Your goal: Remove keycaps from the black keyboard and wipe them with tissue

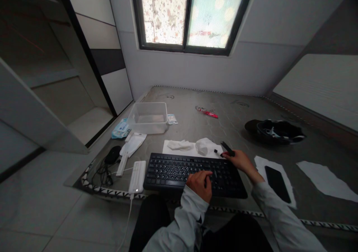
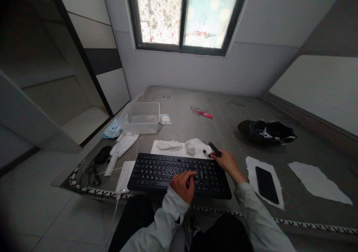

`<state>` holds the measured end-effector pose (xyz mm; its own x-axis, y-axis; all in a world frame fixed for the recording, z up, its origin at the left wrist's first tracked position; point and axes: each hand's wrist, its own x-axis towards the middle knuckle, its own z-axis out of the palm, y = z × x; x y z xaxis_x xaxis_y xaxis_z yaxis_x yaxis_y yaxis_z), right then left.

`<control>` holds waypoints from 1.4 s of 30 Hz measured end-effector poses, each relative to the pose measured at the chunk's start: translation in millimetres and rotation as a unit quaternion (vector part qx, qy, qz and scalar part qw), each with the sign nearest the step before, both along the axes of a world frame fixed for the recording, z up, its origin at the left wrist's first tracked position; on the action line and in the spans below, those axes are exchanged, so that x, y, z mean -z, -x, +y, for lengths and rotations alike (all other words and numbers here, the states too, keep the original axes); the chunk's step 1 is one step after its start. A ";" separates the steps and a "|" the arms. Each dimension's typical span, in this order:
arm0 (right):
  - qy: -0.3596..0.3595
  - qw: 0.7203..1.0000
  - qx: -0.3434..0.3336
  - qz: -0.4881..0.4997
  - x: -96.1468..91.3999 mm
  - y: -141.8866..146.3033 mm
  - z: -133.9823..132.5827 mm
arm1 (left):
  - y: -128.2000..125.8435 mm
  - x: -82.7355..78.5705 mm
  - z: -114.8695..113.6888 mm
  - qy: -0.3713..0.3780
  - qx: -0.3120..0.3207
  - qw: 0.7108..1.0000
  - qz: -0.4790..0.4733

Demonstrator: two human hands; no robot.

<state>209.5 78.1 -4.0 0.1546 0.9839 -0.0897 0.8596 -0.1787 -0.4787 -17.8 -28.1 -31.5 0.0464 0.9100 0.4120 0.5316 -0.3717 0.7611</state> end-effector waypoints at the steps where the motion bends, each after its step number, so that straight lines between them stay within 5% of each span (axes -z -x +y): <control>1: 0.011 1.000 -0.003 -0.020 0.8 -2.4 4.9 | 0.1 0.7 0.2 -0.001 0.002 1.000 -0.002; 9: 0.037 0.997 -0.045 -0.042 12.2 -6.9 18.8 | 0.0 3.7 2.0 0.003 0.008 1.000 -0.016; 18: -0.014 0.997 -0.059 -0.037 6.3 -3.0 15.4 | 1.4 -1.0 0.8 0.020 0.013 1.000 -0.012; 22: 0.037 0.991 -0.116 -0.045 4.2 -0.9 15.5 | 1.2 0.7 0.6 0.014 0.017 1.000 -0.010; 34: 0.169 0.981 -0.075 -0.060 1.9 1.9 45.0 | -2.7 4.4 -1.8 0.010 0.034 0.999 0.005; 42: 0.169 0.982 -0.077 -0.031 2.0 3.4 52.3 | -4.2 5.3 -4.8 0.031 0.025 0.999 -0.001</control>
